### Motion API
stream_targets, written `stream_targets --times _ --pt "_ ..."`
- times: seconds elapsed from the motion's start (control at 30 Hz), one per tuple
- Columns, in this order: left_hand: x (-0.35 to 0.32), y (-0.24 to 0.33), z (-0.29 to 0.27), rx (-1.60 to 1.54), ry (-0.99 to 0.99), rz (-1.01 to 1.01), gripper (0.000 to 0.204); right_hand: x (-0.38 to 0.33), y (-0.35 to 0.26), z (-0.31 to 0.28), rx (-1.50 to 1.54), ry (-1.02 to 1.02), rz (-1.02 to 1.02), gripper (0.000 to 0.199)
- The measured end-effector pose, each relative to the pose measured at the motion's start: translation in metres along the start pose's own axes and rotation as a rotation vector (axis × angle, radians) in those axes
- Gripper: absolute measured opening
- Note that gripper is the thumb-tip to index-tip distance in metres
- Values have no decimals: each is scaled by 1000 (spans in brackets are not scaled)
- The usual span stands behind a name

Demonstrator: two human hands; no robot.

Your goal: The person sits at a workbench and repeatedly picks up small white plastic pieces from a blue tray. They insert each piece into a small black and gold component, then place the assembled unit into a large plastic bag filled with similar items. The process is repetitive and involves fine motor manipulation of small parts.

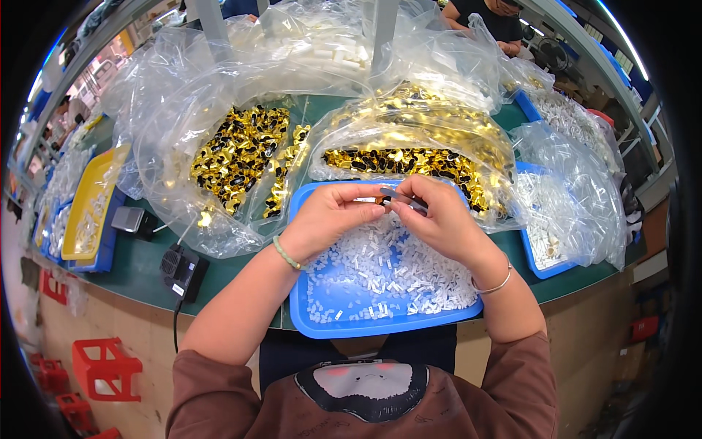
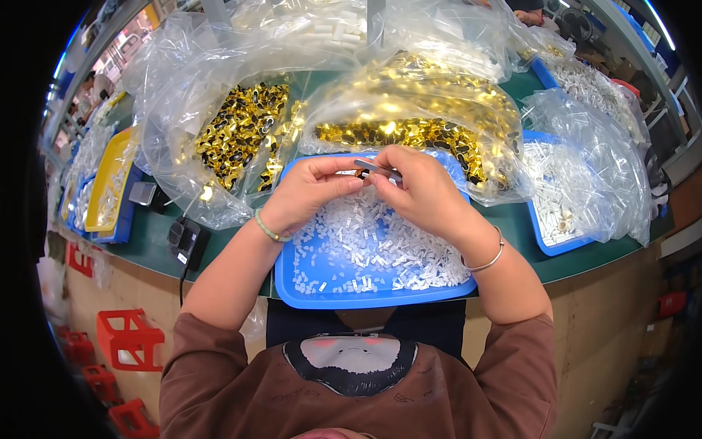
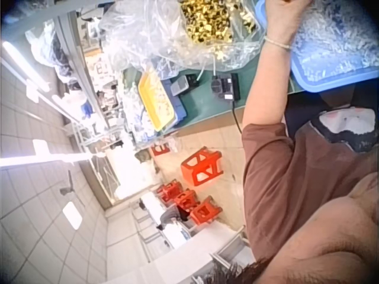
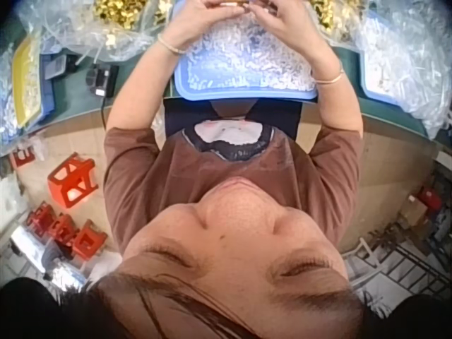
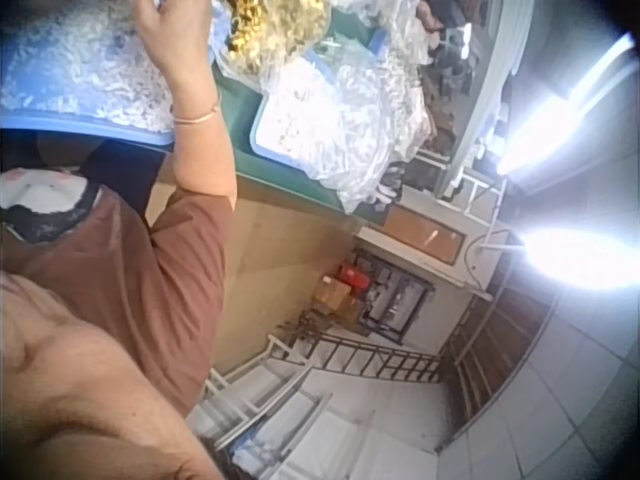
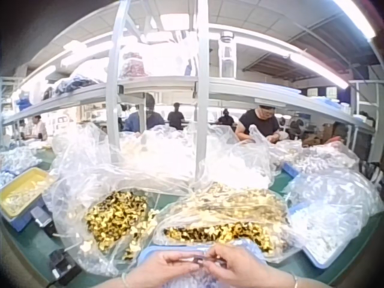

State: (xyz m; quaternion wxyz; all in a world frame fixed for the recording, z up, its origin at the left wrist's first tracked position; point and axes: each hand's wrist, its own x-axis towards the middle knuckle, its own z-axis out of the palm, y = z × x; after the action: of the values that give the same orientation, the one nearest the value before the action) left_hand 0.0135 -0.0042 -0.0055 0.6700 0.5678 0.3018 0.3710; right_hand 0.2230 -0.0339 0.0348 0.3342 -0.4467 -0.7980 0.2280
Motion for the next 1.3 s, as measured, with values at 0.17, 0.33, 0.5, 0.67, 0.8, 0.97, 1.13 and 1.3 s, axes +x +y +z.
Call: stream_targets --times 0.17,0.33,0.5,0.67,0.8,0.97,1.13,1.3 --pt "-1 3 1 21 -2 -8 34 0 -2 1 -112 50 -18 14" --pt "0 4 3 40 -24 5 34 -1 -1 7 -186 90 -82 14" --pt "0 2 3 40 -8 17 34 0 3 11 -228 111 -93 13" --pt "1 2 4 36 16 39 29 1 8 14 -188 129 -69 14" --pt "3 -5 1 -26 42 36 28 2 4 14 -142 126 -30 15" --pt "3 -1 2 50 71 14 28 2 7 18 -151 123 -8 14" --pt "1 3 4 83 92 11 28 2 6 19 -139 142 47 14" --pt "1 2 3 76 85 7 28 3 6 21 -117 180 53 14"
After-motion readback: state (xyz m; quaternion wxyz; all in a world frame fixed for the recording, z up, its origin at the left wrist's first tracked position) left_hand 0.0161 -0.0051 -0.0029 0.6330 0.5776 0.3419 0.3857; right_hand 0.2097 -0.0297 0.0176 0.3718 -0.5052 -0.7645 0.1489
